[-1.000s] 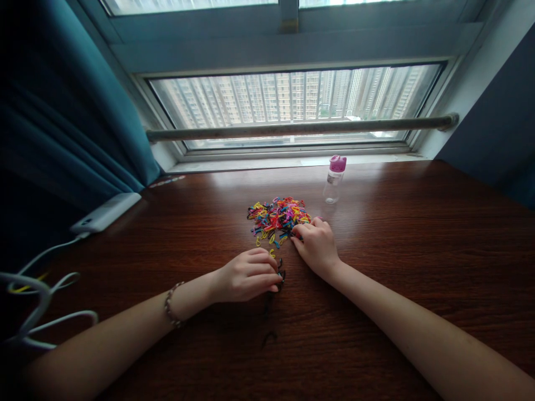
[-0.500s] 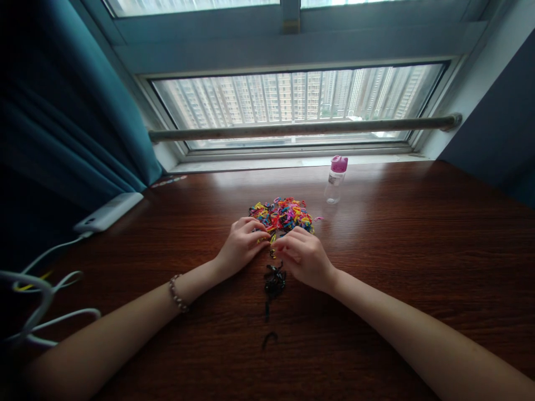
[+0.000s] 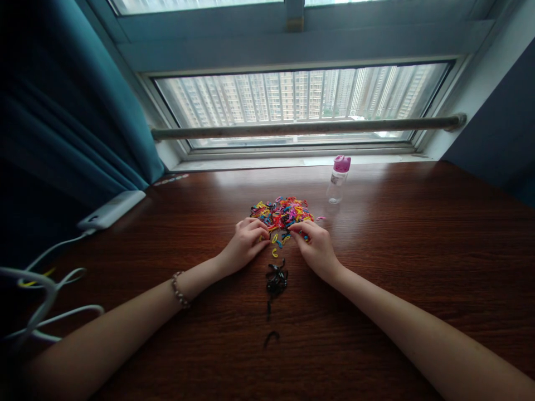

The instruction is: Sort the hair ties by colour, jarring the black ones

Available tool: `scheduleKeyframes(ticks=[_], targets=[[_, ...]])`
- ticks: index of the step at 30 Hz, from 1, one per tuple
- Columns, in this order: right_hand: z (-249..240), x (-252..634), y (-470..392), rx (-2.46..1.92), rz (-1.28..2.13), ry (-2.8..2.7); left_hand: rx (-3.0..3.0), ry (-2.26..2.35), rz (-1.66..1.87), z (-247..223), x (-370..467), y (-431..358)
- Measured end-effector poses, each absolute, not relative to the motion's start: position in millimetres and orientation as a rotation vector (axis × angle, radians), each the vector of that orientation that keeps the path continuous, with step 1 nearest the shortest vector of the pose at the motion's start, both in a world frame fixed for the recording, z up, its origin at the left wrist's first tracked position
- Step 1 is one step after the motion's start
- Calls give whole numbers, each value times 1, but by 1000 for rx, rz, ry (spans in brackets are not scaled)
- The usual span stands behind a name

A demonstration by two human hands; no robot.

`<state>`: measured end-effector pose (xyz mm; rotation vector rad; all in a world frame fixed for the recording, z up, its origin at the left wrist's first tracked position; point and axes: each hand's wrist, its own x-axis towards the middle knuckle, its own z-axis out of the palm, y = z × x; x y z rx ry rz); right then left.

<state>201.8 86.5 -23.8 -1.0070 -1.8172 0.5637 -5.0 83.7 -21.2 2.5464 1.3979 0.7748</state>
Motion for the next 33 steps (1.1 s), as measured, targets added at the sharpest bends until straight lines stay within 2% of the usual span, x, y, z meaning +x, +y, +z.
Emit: scheduleKeyframes(ticks=[4,7,10,13,17,22,28,33], targets=[[-15,201,79,-922,680,-1838,2544,1377,861,-20,-4,82],[-6,199,70,-663,827,-2087,2488,1372,983,-21,-6,83],[-4,198,65,-455,834,-2299,2420,1323,1096,-23,-7,84],[-9,201,72,-611,664,-2223,2399,1144,1121,-22,-7,81],[-23,209,90,-978,368,-2014,2609,756,889,-18,-1,69],[-34,211,100,-1065,319,-2096,2861,372,616,-11,8,52],[-36,211,98,-1030,247,-2247,2878,270,521,-13,10,48],[-37,213,99,-1049,224,-2246,2751,369,724,-14,7,51]])
